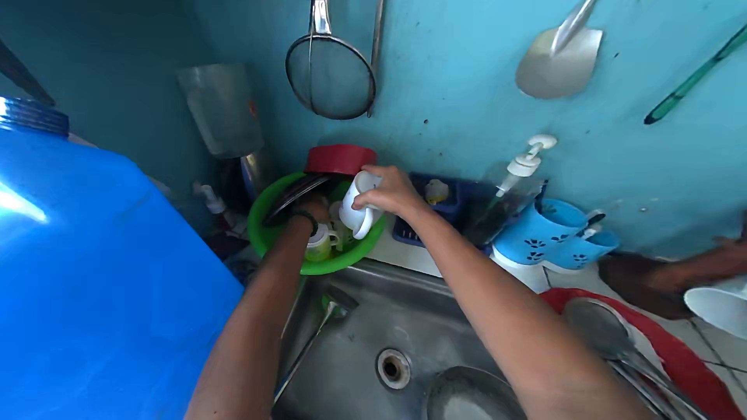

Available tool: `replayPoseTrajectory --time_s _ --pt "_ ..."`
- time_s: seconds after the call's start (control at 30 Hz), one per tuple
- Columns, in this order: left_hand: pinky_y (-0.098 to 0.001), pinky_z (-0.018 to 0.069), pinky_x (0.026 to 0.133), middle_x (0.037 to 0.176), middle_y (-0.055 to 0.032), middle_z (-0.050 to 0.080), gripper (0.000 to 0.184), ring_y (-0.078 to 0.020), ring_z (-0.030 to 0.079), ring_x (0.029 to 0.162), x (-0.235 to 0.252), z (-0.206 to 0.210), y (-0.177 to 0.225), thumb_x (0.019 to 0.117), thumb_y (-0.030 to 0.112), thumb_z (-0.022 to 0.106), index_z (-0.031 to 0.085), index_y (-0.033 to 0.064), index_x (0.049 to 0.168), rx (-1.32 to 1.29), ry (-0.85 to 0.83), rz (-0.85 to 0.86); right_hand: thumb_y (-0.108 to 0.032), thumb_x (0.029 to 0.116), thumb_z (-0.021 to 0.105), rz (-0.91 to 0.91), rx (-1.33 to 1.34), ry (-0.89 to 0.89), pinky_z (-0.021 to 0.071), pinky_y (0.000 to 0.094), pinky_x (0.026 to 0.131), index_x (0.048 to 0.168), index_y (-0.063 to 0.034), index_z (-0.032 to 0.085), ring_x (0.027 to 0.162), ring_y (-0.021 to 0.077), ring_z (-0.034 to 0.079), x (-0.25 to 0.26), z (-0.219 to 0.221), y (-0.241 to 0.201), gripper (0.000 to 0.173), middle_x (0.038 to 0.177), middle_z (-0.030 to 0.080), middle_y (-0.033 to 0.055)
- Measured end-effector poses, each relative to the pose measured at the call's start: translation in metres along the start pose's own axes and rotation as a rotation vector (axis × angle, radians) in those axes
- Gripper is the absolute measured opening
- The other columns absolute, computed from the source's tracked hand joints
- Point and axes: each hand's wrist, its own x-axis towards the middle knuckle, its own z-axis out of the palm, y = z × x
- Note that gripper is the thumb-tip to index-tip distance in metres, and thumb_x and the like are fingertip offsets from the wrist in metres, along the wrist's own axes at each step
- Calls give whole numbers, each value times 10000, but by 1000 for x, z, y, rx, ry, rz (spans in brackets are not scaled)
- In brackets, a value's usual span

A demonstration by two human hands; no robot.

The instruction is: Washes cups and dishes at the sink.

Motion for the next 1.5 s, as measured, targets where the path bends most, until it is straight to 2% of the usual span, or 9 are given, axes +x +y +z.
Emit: replayPoseTrajectory --time_s 0.13,0.33,0.5,0.67,0.8,0.93,1.17,1.27,1.5 --pt "-628 346 1143 1498 -281 483 672 -436 449 1407 -9 -9 0 942 170 704 418 -24 1519 130 -59 49 -273 717 899 -27 -170 -127 473 673 959 1478 -125 560 1264 416 571 7 1 -18 846 1379 599 222" --pt "-617 357 1130 1467 -280 508 627 -435 471 1384 -23 -16 7 899 140 758 508 -8 1455 174 -3 98 -217 668 919 9 -139 -184 528 618 718 1337 -60 519 974 426 649 18 0 -21 795 1141 640 248" --pt "-665 451 1009 1352 -313 570 519 -494 541 1276 -24 -7 8 871 82 750 572 -67 1336 227 119 90 -246 721 893 114 -23 -210 552 551 661 1280 -37 559 894 374 665 27 7 -17 683 1086 651 233" --pt "-600 520 914 1336 -306 576 489 -468 611 1173 -34 -10 16 883 57 720 577 -78 1330 355 210 155 -324 742 880 193 -87 -210 539 538 668 1253 -15 572 892 351 654 30 18 -26 672 1059 649 220" --pt "-605 525 913 1319 -299 590 479 -465 622 1164 -34 -11 11 910 90 705 570 -50 1348 334 246 196 -326 734 890 127 -190 -180 525 623 758 1297 -31 554 1014 415 648 26 23 -30 719 1132 646 249" --pt "-627 512 931 1386 -310 540 616 -494 593 1198 -28 -12 5 838 32 763 539 -13 1410 310 229 204 -270 737 906 73 -221 -147 503 661 841 1364 -38 514 1102 453 628 20 27 -26 775 1198 631 271" --pt "-649 514 905 1463 -331 456 699 -510 582 1194 -24 -13 9 809 235 836 548 -74 1366 323 211 105 -271 702 927 35 -261 -61 522 646 826 1363 -77 516 1117 438 638 14 44 -13 802 1233 629 243" --pt "-617 526 896 1437 -320 475 726 -483 594 1183 -27 -16 11 791 226 837 527 -98 1362 357 203 94 -259 681 942 23 -247 -15 537 632 828 1373 -79 505 1127 440 635 18 48 1 837 1332 580 244" --pt "-615 523 899 1363 -311 542 693 -486 606 1166 -39 -18 14 816 163 823 500 -120 1360 373 213 123 -289 698 928 66 -269 -27 522 644 826 1382 -72 502 1113 442 640 17 42 2 834 1279 607 253"
